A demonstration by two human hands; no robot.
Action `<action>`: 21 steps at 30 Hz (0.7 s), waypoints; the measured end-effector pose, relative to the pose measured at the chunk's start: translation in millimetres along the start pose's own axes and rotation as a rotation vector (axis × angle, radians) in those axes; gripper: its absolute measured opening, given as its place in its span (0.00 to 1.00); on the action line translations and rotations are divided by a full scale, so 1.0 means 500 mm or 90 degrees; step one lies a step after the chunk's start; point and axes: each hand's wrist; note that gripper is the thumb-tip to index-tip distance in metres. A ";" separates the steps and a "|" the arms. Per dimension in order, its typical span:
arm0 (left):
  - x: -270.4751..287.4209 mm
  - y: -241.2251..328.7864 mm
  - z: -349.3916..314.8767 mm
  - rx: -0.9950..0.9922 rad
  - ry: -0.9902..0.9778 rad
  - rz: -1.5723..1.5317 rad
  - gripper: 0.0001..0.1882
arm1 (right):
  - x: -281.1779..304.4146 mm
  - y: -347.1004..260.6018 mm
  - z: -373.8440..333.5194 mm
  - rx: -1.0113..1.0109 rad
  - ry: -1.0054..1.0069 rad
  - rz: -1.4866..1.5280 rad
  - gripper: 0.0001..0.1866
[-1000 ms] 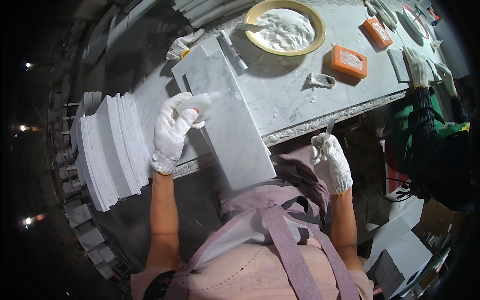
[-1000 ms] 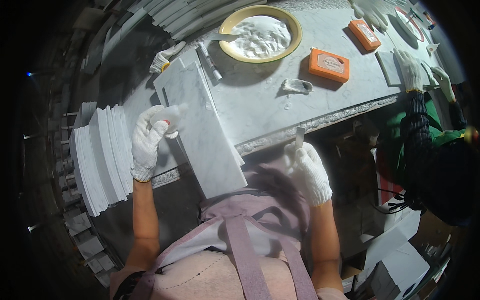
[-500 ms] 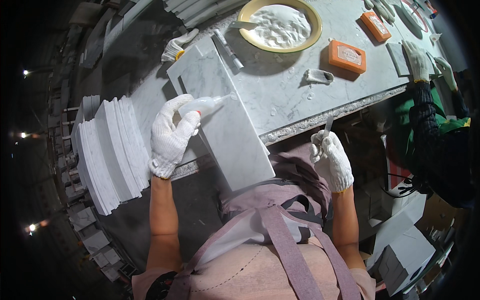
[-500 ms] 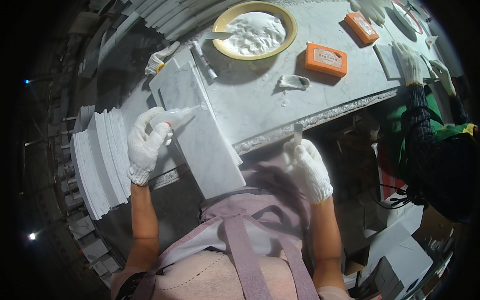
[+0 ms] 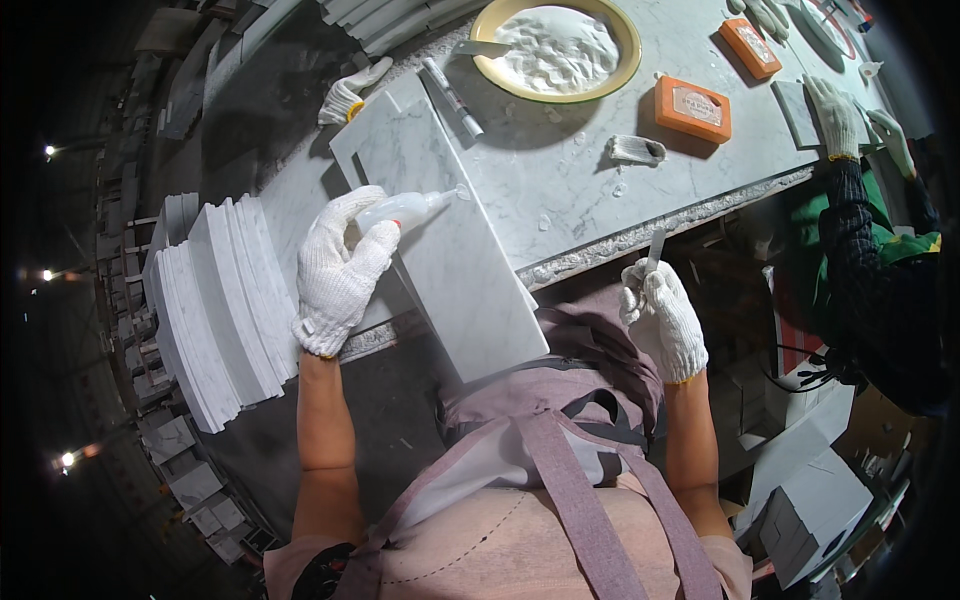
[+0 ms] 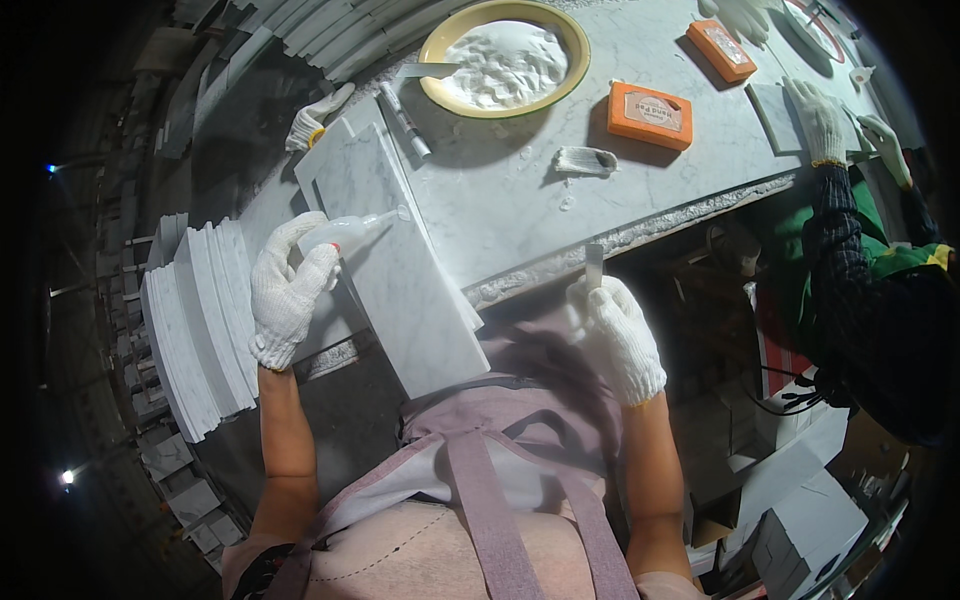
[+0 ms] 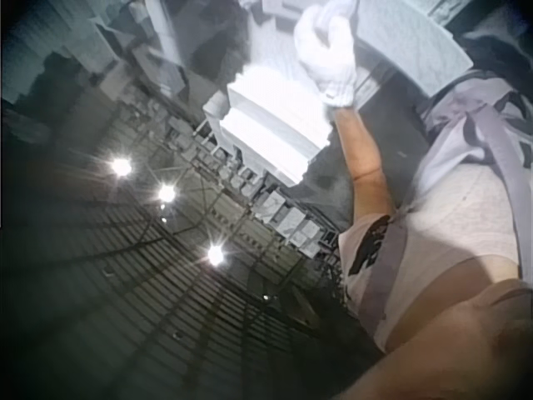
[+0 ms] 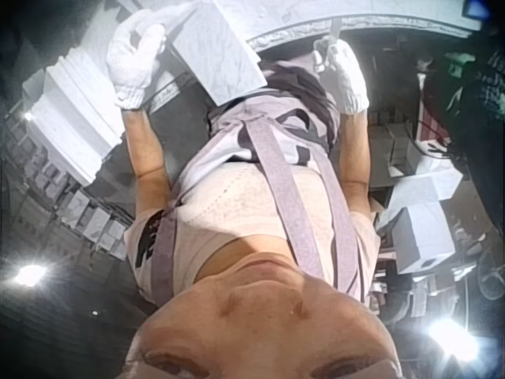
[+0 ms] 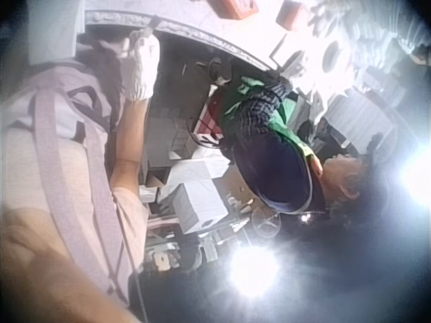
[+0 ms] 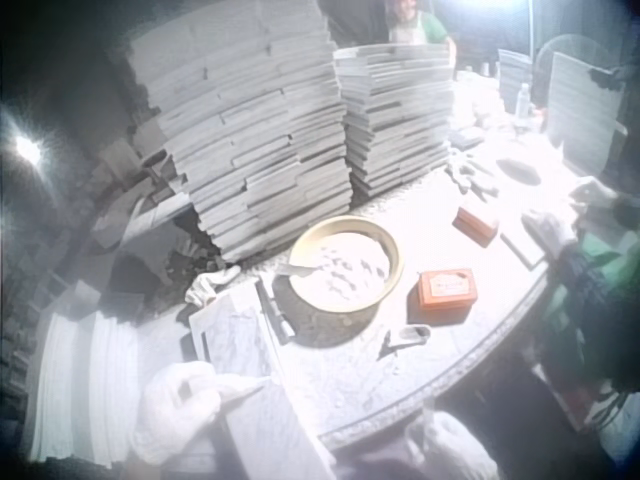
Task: The person applies a white paste to the edges of rectangular stone tiles using a small tool, then spreads it evenly. They handle multiple tiles one at a time, occasionally moving to retrieve more tiles and returning to the workbench to continue the process.
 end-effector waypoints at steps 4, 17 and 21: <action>0.000 0.000 0.002 -0.004 -0.002 0.024 0.21 | -0.001 -0.001 0.001 -0.001 -0.003 -0.011 0.14; -0.001 -0.007 0.005 -0.004 0.024 0.050 0.19 | -0.001 0.000 0.001 0.007 -0.012 -0.011 0.14; -0.002 -0.001 0.005 -0.016 0.023 0.066 0.19 | -0.001 0.000 0.001 0.004 0.004 -0.019 0.14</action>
Point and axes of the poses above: each hand's wrist, its own z-axis towards the middle knuckle, its own x-axis out of the back of the hand, y = z × x, and after that the axes turned 2 degrees about y, right-handed
